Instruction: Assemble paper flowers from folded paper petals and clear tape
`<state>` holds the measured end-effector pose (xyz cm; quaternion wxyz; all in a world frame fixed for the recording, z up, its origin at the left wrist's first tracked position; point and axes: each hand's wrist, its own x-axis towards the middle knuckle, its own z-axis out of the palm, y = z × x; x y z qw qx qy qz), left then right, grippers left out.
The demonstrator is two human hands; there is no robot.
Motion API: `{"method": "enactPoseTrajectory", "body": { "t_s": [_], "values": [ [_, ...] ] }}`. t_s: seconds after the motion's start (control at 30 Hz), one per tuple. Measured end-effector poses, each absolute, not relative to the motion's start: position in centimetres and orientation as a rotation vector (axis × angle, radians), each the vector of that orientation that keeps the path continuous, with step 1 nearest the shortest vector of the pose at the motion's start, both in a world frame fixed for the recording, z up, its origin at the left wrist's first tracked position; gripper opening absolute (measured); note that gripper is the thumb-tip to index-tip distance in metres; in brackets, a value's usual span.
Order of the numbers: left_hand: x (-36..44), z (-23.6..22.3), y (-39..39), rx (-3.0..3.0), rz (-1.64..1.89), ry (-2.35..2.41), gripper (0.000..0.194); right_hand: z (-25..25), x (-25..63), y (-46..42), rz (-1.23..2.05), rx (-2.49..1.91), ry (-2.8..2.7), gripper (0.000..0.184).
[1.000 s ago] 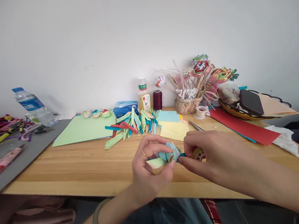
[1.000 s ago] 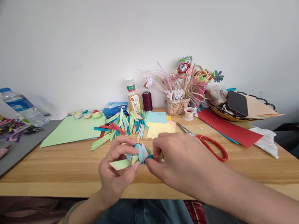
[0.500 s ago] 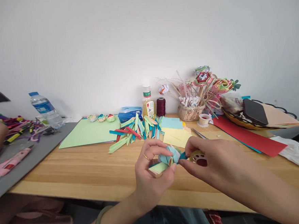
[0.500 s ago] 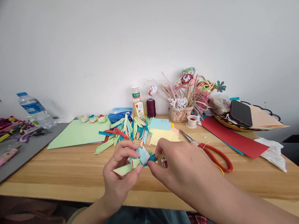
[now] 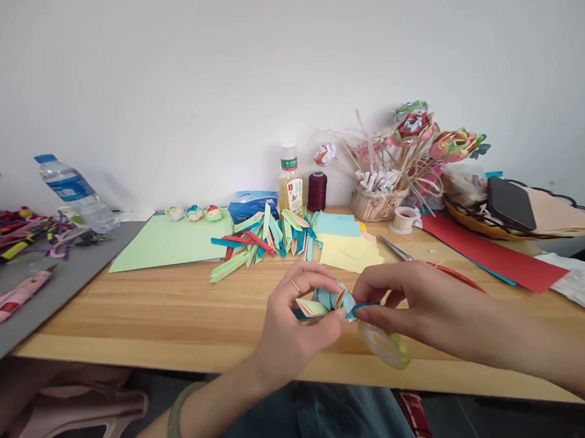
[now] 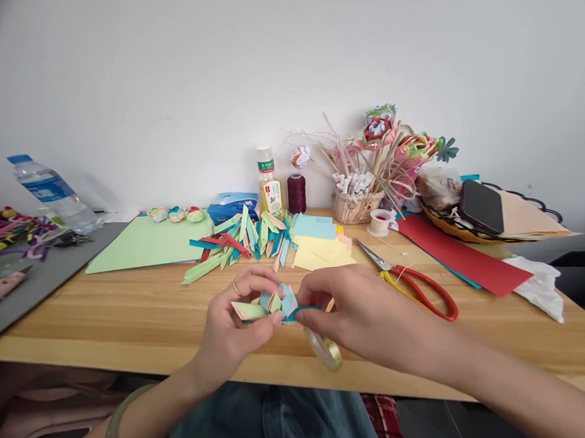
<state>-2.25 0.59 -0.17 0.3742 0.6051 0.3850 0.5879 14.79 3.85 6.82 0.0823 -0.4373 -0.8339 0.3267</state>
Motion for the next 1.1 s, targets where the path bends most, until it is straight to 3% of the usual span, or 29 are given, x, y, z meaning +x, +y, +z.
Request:
{"method": "enactPoseTrajectory", "body": {
  "t_s": [0.13,0.4,0.77,0.93,1.1],
  "values": [
    [-2.9,0.0,1.3,1.560,1.399,1.025,0.016,5.6,15.3,5.0,1.412,-1.263,-2.361,0.017],
    [-3.0,1.0,1.8,1.648,1.275,1.074,0.013,4.1,14.8,5.8,1.614,-1.254,-2.213,0.013],
    [-2.8,1.3,1.7,1.700,1.238,1.071,0.014,3.6,14.9,5.6,1.653,-1.257,-2.127,0.015],
    [-2.7,1.3,1.7,1.664,1.238,1.078,0.013,3.4,14.7,5.6,1.670,-1.262,-2.087,0.008],
    [-2.4,0.8,1.8,1.652,1.232,1.096,0.014,3.2,14.2,5.5,1.454,-1.319,-2.175,0.010]
  ]
}}
